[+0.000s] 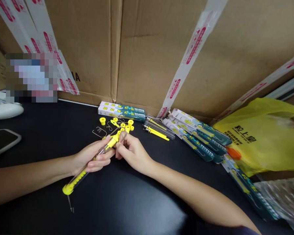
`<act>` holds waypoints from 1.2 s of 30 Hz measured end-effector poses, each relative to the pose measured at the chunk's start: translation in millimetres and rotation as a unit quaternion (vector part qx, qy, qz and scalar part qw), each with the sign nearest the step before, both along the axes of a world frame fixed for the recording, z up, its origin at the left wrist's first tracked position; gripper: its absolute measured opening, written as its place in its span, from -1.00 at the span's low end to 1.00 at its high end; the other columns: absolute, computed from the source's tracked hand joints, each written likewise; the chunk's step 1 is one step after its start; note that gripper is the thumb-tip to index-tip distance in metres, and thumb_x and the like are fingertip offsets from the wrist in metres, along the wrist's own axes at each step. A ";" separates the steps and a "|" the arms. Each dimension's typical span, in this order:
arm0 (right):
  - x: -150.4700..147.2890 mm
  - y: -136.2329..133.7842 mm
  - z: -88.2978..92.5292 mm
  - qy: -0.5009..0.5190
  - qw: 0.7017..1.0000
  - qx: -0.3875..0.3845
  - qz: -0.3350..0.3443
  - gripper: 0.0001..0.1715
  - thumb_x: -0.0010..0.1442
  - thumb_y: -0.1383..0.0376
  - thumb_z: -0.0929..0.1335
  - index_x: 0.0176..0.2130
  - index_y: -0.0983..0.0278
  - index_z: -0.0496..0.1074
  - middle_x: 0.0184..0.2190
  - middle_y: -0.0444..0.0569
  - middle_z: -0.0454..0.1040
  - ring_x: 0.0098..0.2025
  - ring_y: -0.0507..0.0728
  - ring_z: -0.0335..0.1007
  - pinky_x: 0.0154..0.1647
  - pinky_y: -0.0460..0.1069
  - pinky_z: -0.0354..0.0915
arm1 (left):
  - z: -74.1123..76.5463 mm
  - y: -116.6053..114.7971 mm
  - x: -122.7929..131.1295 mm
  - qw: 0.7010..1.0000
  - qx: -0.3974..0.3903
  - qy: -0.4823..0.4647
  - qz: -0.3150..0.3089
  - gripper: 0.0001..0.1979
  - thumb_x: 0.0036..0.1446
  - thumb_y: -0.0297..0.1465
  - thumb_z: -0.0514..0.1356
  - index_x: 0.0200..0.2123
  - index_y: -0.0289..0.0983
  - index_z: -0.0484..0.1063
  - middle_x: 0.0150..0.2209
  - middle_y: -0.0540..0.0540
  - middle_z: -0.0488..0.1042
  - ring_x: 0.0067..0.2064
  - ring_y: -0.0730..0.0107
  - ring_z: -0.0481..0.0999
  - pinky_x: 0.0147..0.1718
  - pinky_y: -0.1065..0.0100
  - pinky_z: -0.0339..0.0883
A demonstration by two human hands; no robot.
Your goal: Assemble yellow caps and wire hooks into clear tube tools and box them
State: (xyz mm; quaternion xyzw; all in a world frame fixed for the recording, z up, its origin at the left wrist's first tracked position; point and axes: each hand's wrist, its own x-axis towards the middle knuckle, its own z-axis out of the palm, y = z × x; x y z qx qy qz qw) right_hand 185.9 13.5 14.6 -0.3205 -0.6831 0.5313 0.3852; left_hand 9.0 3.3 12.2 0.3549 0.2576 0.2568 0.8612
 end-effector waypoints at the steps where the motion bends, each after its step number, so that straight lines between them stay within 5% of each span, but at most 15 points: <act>1: 0.2 -0.2 0.1 0.003 1.000 -0.003 0.004 -0.72 0.26 0.15 0.32 -0.38 0.23 0.18 -0.58 -0.20 0.38 -0.55 -0.03 0.33 -0.48 -0.11 0.31 | 0.4 0.2 -0.4 1.000 -0.005 -0.002 -0.005 -0.45 0.28 -0.04 -0.07 -0.64 -0.26 0.15 -0.78 0.15 -0.01 -0.82 0.68 -0.12 -0.90 0.63 -0.09; 8: 3.3 -0.1 6.7 -0.019 1.000 0.004 0.020 -0.69 0.27 0.11 0.31 -0.39 0.26 0.25 -0.50 -0.14 0.40 -0.52 -0.03 0.36 -0.48 -0.10 0.35 | 5.6 7.8 -3.0 0.999 0.022 -0.003 -0.027 -0.44 0.27 -0.03 -0.05 -0.67 -0.25 0.12 -0.80 0.15 -0.03 -0.83 0.68 -0.12 -0.90 0.61 -0.10; 13: 9.7 11.2 15.1 0.008 1.000 -0.004 -0.014 -0.66 0.21 0.05 0.34 -0.29 0.22 0.19 -0.46 -0.20 0.36 -0.57 -0.06 0.29 -0.58 -0.12 0.35 | 7.5 10.0 -2.0 0.991 0.122 0.035 0.028 -0.68 0.28 -0.17 -0.04 -0.44 -0.23 0.18 -0.69 0.15 0.19 -0.80 0.65 0.02 -0.86 0.60 0.00; 18: 14.8 14.2 24.8 -0.033 0.999 0.030 0.010 -0.68 0.14 0.14 0.42 -0.19 0.23 0.30 -0.37 -0.14 0.36 -0.40 0.00 0.35 -0.50 -0.11 0.39 | 10.5 3.4 -0.1 0.972 0.205 0.109 0.042 -0.94 0.24 -0.36 -0.03 -0.30 -0.19 0.09 -0.59 0.16 0.29 -0.73 0.62 0.21 -0.80 0.61 0.14; 22: 20.9 15.9 30.3 -0.067 0.995 0.058 0.039 -0.75 0.17 0.23 0.41 -0.17 0.25 0.34 -0.31 -0.09 0.44 -0.35 0.01 0.41 -0.32 -0.06 0.41 | 10.0 2.4 -0.8 0.966 0.227 0.119 0.037 -0.89 0.25 -0.30 0.00 -0.28 -0.18 0.08 -0.53 0.17 0.29 -0.72 0.63 0.25 -0.79 0.57 0.23; 27: 33.2 25.5 35.8 -0.122 0.984 0.113 0.068 -0.71 0.19 0.27 0.39 -0.06 0.25 0.41 -0.16 -0.03 0.48 -0.15 0.07 0.44 -0.10 0.00 0.39 | 9.0 3.7 -2.2 0.958 0.251 0.133 0.035 -0.84 0.26 -0.23 0.01 -0.24 -0.17 0.10 -0.49 0.17 0.27 -0.76 0.71 0.17 -0.85 0.64 0.07; 36: 39.5 26.9 40.8 -0.171 0.964 0.178 0.099 -0.70 0.15 0.27 0.43 -0.08 0.24 0.49 -0.21 -0.03 0.57 -0.24 0.11 0.53 -0.18 0.04 0.45 | 12.9 -1.3 -3.5 0.946 0.274 0.173 0.008 -0.78 0.25 -0.16 0.04 -0.24 -0.17 0.12 -0.48 0.16 0.27 -0.73 0.72 0.07 -0.82 0.62 -0.01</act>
